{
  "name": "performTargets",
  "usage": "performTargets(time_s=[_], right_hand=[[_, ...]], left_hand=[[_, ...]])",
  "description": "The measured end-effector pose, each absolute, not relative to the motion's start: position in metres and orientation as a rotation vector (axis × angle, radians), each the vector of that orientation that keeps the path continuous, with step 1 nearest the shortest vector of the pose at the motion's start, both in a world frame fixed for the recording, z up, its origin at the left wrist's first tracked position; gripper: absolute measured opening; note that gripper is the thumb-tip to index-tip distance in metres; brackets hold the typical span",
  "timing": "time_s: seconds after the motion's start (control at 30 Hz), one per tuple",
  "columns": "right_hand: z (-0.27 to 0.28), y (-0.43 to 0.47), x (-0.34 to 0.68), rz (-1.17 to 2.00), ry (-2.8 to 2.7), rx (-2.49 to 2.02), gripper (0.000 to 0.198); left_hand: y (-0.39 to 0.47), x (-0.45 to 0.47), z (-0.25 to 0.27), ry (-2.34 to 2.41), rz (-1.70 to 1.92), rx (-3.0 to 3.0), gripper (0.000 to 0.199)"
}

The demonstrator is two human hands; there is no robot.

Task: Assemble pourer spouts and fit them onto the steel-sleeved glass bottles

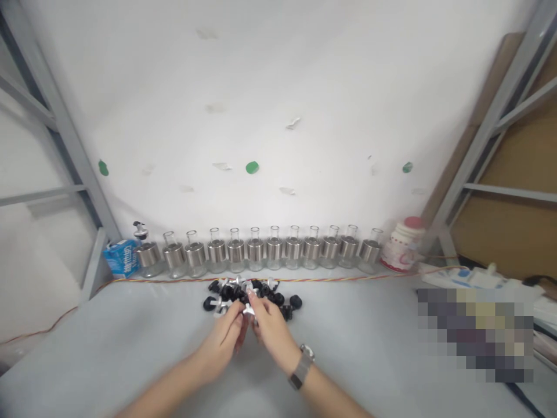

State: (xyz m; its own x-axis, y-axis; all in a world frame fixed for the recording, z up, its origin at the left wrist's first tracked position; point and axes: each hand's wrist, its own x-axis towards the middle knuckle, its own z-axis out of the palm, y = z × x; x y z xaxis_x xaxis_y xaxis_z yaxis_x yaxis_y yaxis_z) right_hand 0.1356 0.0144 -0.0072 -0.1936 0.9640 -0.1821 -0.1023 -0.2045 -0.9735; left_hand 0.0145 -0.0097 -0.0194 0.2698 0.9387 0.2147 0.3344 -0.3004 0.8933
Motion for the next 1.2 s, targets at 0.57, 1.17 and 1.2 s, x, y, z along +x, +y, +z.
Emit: performTargets(time_s=[0.57,1.17,1.2], right_hand=[[-0.012,0.012,0.135,1.494,-1.207,-1.097,0.039],[0.002,0.007,0.132,1.779,-0.917,-1.052,0.044],[0.003,0.006,0.131,1.769,-0.908,-1.048,0.044]], left_hand=[[-0.008,0.020,-0.030,1.014,1.081,1.553,0.026],[-0.009,0.024,-0.016,1.206,1.210,1.682,0.027],[-0.009,0.025,-0.016,1.227,1.232,1.678,0.028]])
